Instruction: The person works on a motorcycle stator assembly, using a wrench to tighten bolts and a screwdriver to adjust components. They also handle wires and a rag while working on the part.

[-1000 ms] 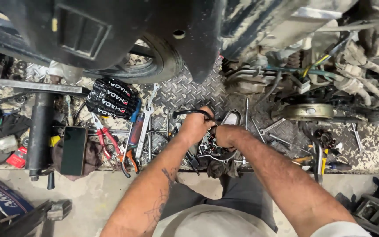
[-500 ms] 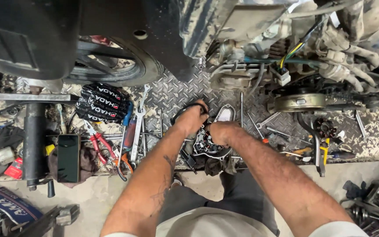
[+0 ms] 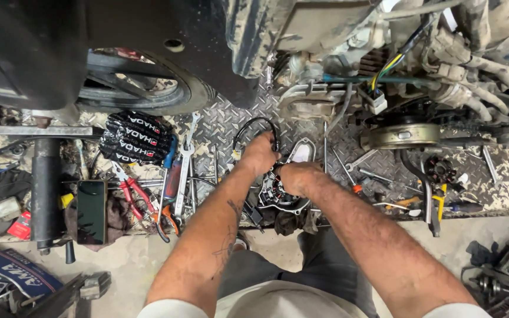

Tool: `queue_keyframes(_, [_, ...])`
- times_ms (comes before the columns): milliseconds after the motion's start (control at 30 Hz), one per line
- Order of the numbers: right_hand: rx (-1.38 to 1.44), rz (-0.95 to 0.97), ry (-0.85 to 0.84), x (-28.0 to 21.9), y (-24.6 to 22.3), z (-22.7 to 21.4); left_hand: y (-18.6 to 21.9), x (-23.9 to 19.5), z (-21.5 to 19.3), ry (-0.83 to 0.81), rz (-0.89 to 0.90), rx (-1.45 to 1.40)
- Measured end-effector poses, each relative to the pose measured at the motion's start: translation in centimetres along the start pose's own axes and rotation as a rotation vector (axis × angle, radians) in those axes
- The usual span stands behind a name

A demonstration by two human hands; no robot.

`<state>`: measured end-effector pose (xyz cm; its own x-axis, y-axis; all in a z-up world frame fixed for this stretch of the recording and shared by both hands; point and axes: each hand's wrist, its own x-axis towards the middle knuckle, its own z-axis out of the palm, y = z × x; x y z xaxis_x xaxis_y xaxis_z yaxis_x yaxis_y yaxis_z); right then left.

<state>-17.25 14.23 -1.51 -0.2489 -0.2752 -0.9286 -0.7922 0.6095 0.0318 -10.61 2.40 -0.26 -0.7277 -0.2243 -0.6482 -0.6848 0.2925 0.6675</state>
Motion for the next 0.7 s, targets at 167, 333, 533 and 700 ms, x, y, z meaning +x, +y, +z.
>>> queue_keyframes(167, [-0.001,-0.029,0.049,1.0,0.4,0.6,-0.6,-0.3,0.9,0.197,0.047,-0.515])
queue_keyframes(333, [-0.013,-0.069,0.09,2.1,0.8,1.5,-3.3,2.4,1.6,0.318,0.157,-1.197])
queue_keyframes(533, [-0.007,-0.112,0.021,-1.3,-0.5,-0.8,-3.7,-7.5,-0.2,0.305,-0.157,-1.468])
queue_keyframes(700, [-0.012,-0.105,0.04,0.4,0.3,0.5,-6.6,-9.0,0.7,0.663,-0.198,-0.604])
